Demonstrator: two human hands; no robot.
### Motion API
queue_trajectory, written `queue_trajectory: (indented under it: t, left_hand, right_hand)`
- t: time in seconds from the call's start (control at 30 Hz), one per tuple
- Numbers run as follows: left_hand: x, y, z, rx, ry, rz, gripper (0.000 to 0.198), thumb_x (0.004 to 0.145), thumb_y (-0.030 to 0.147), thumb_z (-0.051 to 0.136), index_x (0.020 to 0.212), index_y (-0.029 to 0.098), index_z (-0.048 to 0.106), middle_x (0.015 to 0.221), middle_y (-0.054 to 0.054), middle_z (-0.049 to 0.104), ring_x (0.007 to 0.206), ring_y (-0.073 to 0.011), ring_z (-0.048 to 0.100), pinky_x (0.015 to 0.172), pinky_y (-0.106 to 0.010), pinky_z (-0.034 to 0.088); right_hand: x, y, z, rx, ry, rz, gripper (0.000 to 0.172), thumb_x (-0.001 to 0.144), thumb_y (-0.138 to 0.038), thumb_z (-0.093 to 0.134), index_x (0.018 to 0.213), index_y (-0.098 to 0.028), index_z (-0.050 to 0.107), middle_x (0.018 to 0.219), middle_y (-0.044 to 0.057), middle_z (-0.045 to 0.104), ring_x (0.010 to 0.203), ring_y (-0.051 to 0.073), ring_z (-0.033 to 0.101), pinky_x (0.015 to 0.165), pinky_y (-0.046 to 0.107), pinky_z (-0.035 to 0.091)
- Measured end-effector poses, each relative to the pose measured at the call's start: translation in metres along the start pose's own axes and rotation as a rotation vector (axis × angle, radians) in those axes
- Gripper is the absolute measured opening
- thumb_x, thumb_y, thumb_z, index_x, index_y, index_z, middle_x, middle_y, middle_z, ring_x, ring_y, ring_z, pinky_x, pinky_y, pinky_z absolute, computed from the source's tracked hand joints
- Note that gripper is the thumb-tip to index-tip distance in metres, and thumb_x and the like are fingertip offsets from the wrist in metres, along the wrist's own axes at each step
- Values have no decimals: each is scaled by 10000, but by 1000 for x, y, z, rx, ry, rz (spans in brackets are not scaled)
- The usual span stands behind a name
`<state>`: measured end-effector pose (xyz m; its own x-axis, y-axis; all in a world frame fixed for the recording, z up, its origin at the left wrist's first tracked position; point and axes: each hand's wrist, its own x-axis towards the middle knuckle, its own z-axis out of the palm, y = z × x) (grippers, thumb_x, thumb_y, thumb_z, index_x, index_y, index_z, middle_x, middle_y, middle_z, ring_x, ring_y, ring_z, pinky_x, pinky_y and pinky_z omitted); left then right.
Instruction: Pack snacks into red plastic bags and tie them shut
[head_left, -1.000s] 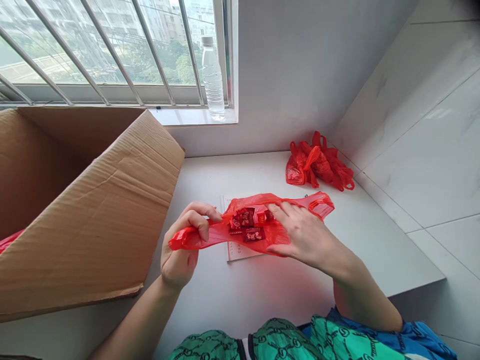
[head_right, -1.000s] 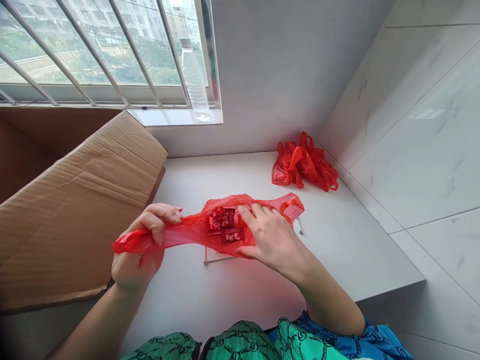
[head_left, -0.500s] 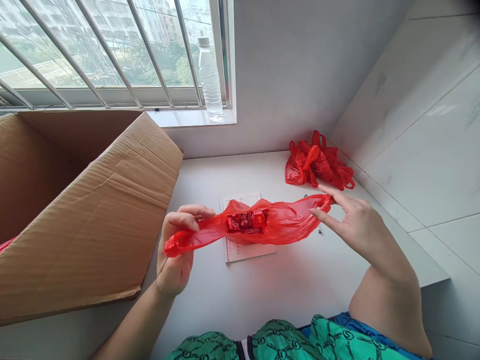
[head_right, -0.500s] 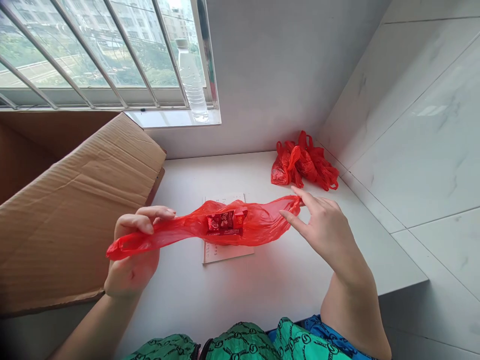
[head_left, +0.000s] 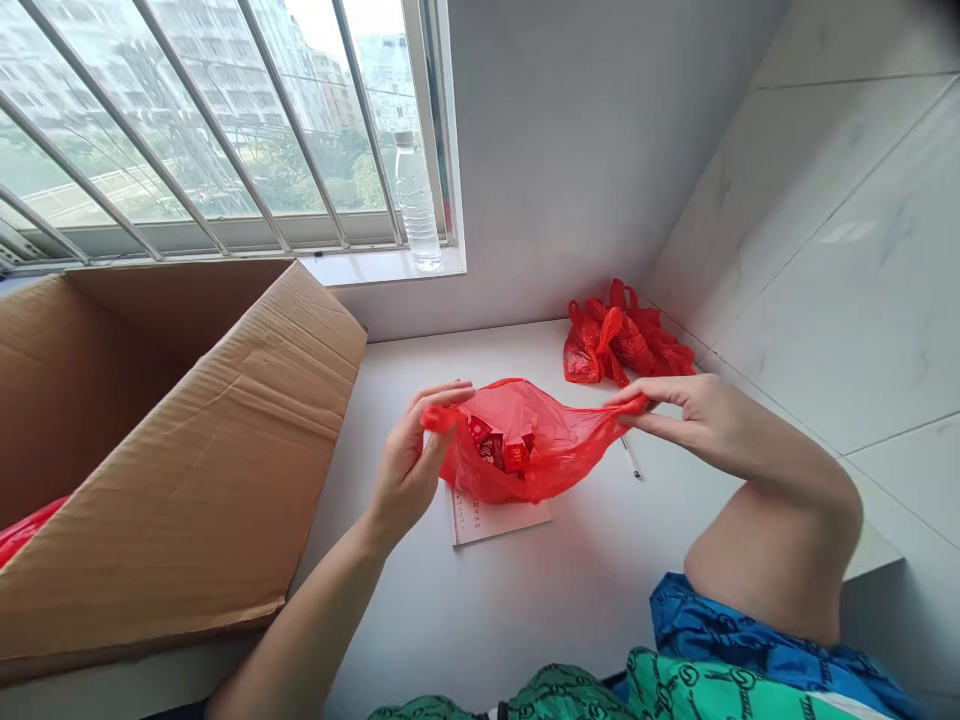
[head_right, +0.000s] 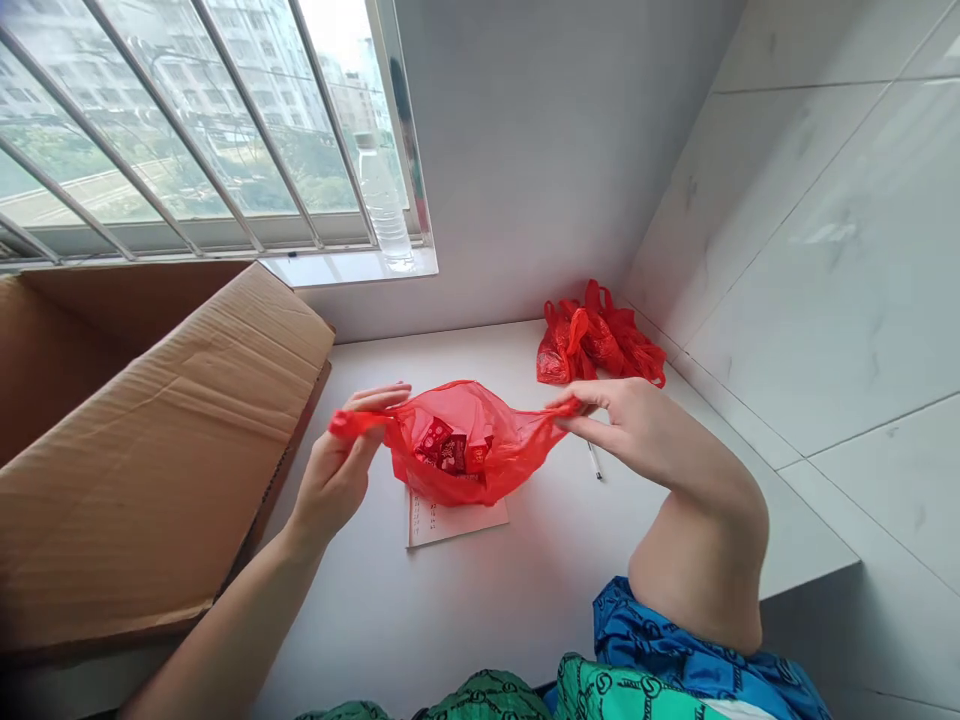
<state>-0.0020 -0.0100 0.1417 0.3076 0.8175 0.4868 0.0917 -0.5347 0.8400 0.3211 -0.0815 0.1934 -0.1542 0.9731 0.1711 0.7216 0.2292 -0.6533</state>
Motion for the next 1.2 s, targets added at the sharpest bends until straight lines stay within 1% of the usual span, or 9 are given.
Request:
queue_trajectory:
  t: [0.1, 0.2, 0.37, 0.57, 0.67, 0.8, 0.97, 1.1, 1.2]
  left_hand:
    - [26, -1, 2, -275, 148, -106, 313, 987, 461, 506, 1004, 215, 698, 1157, -101, 692, 1193, -255, 604, 1047, -429, 460]
    - [45, -4, 2, -584, 299, -205, 252, 932, 467, 590, 935, 219, 637, 852, -28, 658, 895, -192, 667, 914, -395, 534]
    - [47, -4, -1, -674, 194, -308, 212, 920, 408, 610, 860, 206, 587, 588, 74, 321, 478, -72, 317, 581, -226, 460]
    - [30, -7, 5, -240, -107, -257, 350, 946, 504, 519, 776, 201, 555, 594, 42, 377, 527, -110, 335, 556, -251, 370]
    - [29, -9, 7, -65, -258, -253, 309, 936, 460, 546, 774, 198, 570, 661, 19, 470, 574, -120, 374, 543, -251, 317]
    - [33, -10, 3, -358, -305, -421, 199, 910, 394, 608, 991, 214, 592, 699, 36, 494, 587, -106, 406, 592, -236, 368]
    - [37, -13, -1, -653, -248, -574, 278, 925, 481, 571, 974, 208, 545, 690, 36, 513, 589, -96, 456, 609, -219, 409]
    - [35, -16, 0, -430, -316, -485, 367, 841, 439, 733, 1079, 217, 563, 879, -1, 609, 738, -117, 565, 668, -228, 451]
    - [34, -20, -1, -227, -335, -382, 326, 845, 417, 724, 1068, 213, 604, 836, 15, 598, 704, -104, 535, 654, -226, 443]
  right_hand:
    - [33, -12, 9, 365, 83, -67, 294, 873, -503, 656, 963, -234, 734, 994, 66, 728, 917, 252, 674, 761, 366, 562]
    - [73, -16, 38, 821, 305, -73, 339, 897, -535, 551, 885, -225, 688, 929, 65, 703, 891, 237, 665, 804, 415, 573]
    - [112, -27, 88, 1261, 389, 3, 358, 867, -578, 596, 753, -242, 553, 679, -21, 568, 666, 153, 601, 787, 371, 579]
    - [96, -50, 118, 873, 59, -145, 589, 810, -552, 714, 1318, -283, 581, 1150, 64, 664, 916, 206, 655, 828, 372, 558]
    - [91, -53, 131, 721, 100, -222, 486, 853, -526, 687, 1264, -269, 653, 1178, 63, 651, 924, 188, 634, 777, 319, 536]
    - [94, -47, 137, 946, 80, -110, 426, 978, -550, 489, 1128, -216, 705, 738, -4, 613, 485, 89, 401, 494, 259, 376]
    - [93, -39, 127, 988, -161, -151, 310, 940, -483, 604, 1086, -214, 651, 709, -21, 582, 588, 108, 496, 577, 251, 425]
    - [91, -35, 123, 860, -31, -219, 220, 864, -339, 729, 1009, -233, 602, 984, 14, 627, 763, 120, 573, 690, 265, 492]
    - [89, -36, 122, 779, 133, -262, 210, 841, -328, 756, 923, -230, 590, 927, -5, 584, 728, 112, 545, 658, 257, 487]
